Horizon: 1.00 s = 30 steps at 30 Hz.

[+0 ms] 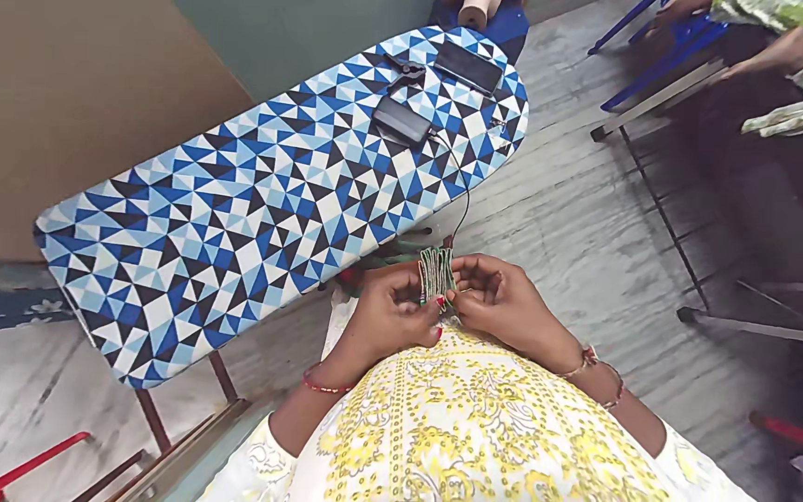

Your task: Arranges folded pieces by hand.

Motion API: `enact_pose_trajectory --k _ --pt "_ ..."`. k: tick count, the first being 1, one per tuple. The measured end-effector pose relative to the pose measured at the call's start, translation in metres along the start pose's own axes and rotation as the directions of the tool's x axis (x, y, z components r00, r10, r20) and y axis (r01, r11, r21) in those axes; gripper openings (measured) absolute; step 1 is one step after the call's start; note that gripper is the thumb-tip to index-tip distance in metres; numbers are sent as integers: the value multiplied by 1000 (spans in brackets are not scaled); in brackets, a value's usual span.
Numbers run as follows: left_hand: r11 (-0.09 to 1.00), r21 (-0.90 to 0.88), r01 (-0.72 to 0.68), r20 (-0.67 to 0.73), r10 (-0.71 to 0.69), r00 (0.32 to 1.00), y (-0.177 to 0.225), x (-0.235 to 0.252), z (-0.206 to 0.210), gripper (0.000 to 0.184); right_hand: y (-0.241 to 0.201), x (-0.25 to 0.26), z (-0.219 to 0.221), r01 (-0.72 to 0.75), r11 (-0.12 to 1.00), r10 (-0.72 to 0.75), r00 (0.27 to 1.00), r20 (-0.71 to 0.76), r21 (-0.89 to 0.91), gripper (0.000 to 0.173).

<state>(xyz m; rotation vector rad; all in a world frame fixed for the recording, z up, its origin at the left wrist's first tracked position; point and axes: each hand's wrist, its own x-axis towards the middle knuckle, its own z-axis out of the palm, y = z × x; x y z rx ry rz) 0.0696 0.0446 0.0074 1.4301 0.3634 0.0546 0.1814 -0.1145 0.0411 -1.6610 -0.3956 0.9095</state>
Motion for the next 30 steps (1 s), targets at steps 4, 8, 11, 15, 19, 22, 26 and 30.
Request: enact_pose_trajectory --k 4,8,11,15,19,22,26,30 --pt "1000 -12 9 -1 -9 1000 1 0 0 17 0 0 -1 7 1000 -7 1000 -1 -10 30" --pt "1000 1 20 1 -20 1000 1 0 1 17 -1 1 -2 8 1000 -7 1000 13 -24 30" --pt "999 24 25 0 -25 1000 2 1 1 15 -2 1 -5 -6 1000 7 999 35 -23 31" --pt "997 1 83 0 -83 997 7 2 2 15 -4 1 -9 -12 1000 13 997 72 -12 35" --pt "991 -36 127 0 -127 992 10 1 3 16 -4 1 -12 -17 1000 19 996 86 -18 40" --pt "989 -49 141 10 -141 990 11 1 3 16 -4 1 -12 -21 999 24 996 85 -32 40" --pt "986 -65 154 5 -154 988 9 2 2 16 -3 2 -11 -17 999 19 997 70 -40 42" --pt "974 -118 194 3 -195 981 12 1 2 14 -4 2 -11 -19 999 22 997 75 -41 40"
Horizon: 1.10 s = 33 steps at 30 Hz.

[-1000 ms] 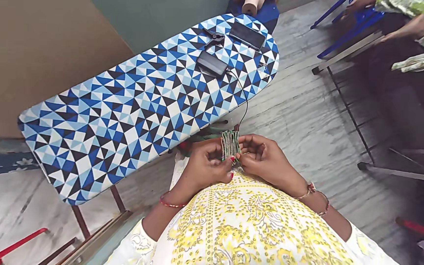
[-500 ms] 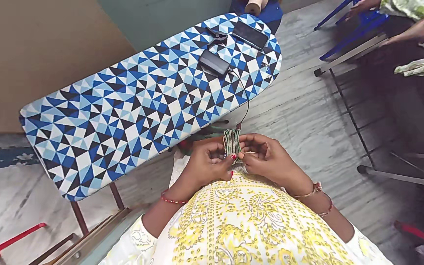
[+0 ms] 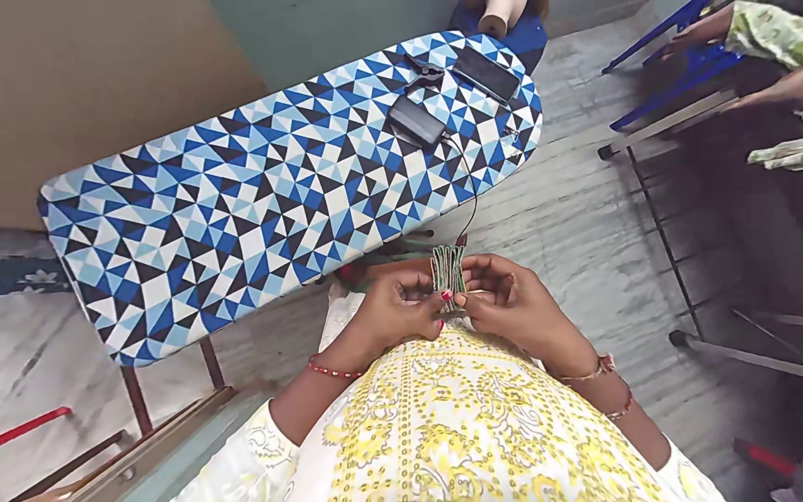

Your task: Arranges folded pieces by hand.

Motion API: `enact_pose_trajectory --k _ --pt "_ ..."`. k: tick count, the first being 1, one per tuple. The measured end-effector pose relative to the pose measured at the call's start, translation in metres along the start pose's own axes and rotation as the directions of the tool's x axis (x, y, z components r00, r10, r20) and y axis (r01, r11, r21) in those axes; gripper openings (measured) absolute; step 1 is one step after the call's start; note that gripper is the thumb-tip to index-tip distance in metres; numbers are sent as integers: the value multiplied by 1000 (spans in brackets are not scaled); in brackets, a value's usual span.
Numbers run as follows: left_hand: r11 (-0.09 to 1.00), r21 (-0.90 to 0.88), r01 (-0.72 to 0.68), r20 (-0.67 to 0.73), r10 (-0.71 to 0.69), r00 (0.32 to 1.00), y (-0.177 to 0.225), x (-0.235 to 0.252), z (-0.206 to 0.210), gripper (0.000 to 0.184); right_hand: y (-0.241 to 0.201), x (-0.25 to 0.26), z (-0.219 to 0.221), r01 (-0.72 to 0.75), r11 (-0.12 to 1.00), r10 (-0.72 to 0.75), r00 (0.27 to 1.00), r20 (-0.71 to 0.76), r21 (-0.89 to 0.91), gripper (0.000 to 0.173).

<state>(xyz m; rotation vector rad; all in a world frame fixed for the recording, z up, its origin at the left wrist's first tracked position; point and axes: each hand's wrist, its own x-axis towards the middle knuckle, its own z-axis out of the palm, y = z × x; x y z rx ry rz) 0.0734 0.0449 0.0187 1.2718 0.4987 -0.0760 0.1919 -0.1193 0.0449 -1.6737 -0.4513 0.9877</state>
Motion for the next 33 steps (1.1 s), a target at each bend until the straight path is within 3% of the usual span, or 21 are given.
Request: enact_pose_trajectory --k 21,33 --pt "994 -22 -102 -27 102 994 -9 3 1 13 0 6 3 4 1000 -4 1000 -5 -10 38" --pt "999 10 -53 -80 54 995 -2 3 5 13 5 6 6 76 997 -76 996 -36 -4 38"
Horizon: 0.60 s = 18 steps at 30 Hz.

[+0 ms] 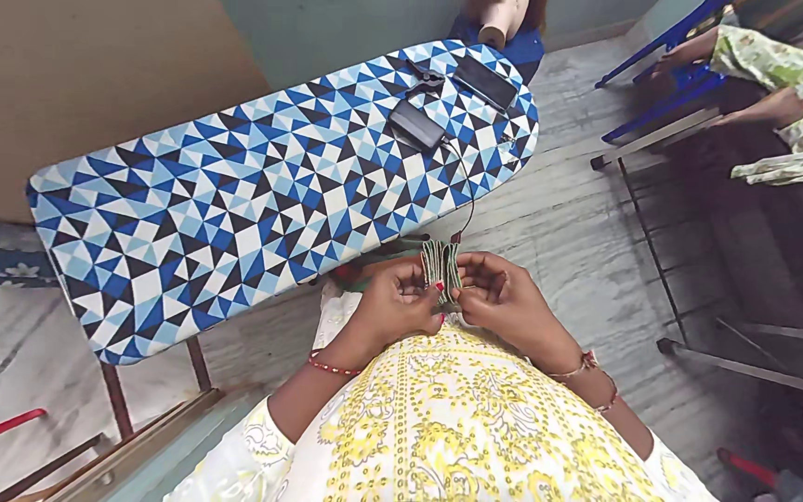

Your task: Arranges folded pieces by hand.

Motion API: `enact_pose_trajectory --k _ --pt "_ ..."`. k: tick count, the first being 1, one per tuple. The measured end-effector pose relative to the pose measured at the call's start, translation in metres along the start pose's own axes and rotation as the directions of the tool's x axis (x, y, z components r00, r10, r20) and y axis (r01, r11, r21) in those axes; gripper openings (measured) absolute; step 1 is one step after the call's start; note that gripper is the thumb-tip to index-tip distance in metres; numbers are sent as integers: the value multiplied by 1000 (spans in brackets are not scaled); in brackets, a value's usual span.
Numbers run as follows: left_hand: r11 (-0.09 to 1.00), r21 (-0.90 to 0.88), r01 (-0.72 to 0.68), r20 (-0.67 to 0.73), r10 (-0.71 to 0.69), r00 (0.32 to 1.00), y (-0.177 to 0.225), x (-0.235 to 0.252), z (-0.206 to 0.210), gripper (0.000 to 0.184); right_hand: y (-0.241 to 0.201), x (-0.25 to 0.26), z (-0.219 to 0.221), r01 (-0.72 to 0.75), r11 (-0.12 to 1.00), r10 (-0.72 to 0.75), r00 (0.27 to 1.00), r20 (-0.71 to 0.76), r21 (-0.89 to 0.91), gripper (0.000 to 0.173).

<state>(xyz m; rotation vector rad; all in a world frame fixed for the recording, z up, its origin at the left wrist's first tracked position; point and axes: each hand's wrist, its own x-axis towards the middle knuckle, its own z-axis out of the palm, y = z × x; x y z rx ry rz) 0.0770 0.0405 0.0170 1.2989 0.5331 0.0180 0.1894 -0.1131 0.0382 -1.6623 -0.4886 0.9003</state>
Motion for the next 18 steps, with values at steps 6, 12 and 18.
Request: enact_pose_trajectory --k 6,12,18 --pt "999 43 30 5 -31 1000 4 6 2 12 1 0 1 7 1000 -7 1000 9 -16 39" --pt "995 64 75 35 -77 996 9 14 1 10 0 1 -1 -1 1000 1 1000 -6 -32 39" --pt "997 62 51 -6 -50 999 9 15 2 7 3 0 -2 10 1000 -10 1000 -19 -24 39"
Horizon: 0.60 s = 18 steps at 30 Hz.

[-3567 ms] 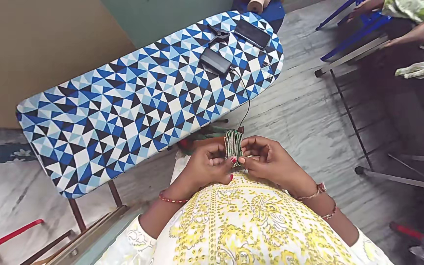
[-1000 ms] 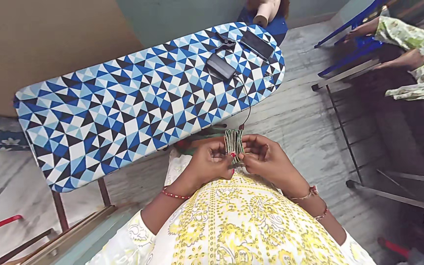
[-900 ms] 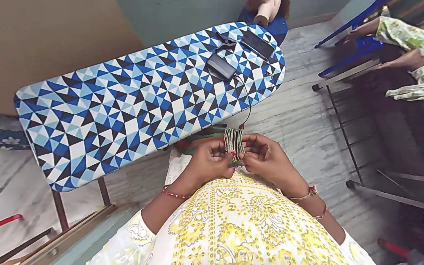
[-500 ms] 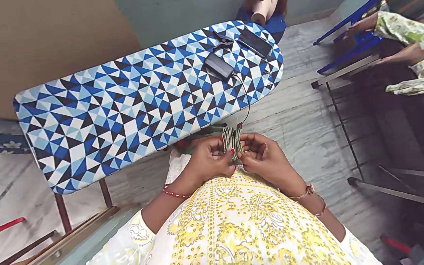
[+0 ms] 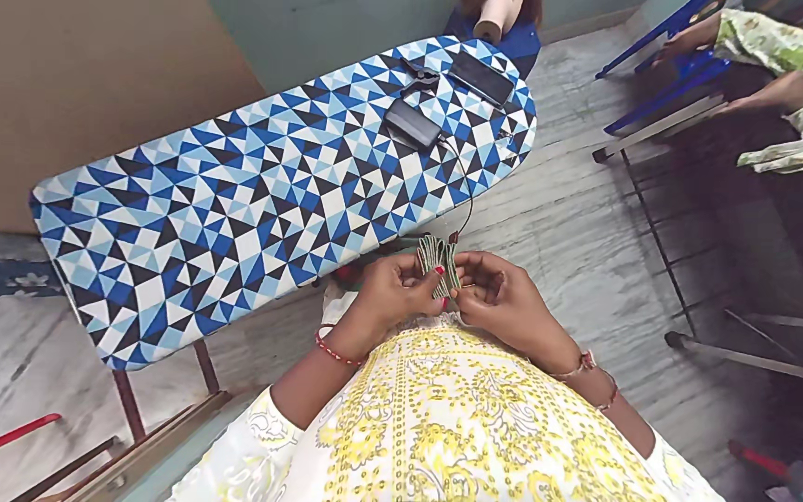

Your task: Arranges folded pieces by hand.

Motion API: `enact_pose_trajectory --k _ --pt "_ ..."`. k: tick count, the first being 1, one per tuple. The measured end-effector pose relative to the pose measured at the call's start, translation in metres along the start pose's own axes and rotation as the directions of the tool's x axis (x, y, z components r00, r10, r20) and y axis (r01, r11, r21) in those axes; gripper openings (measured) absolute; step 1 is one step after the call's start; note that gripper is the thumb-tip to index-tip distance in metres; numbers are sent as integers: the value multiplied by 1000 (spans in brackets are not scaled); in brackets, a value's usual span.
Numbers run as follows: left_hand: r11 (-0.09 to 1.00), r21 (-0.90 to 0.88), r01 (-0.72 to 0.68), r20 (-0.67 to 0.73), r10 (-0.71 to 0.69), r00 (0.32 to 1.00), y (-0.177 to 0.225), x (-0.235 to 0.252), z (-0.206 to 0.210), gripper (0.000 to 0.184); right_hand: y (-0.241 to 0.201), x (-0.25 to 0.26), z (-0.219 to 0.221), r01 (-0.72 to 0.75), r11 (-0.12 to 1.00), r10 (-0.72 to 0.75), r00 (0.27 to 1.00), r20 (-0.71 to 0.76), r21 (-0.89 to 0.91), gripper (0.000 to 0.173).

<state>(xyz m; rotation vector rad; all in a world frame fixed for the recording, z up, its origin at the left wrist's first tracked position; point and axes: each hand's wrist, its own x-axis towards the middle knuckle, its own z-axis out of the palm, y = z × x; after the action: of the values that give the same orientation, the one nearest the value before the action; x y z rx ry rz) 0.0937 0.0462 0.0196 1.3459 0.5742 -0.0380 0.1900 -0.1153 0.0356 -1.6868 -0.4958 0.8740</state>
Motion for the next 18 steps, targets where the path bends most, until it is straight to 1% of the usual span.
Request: enact_pose_trajectory --k 4,10,15,18 --pt "1000 -3 -3 9 4 1000 2 2 0 8 2 0 0 10 1000 -10 1000 5 -2 39" --pt "1000 20 24 44 -25 999 4 3 -2 15 4 0 0 36 999 -36 999 6 -13 40" --pt "1000 24 19 64 -20 998 3 3 -4 13 5 0 0 57 998 -57 998 4 -17 40" --pt "1000 25 11 60 -12 998 3 3 -4 12 6 0 0 93 995 -93 996 6 -37 40"
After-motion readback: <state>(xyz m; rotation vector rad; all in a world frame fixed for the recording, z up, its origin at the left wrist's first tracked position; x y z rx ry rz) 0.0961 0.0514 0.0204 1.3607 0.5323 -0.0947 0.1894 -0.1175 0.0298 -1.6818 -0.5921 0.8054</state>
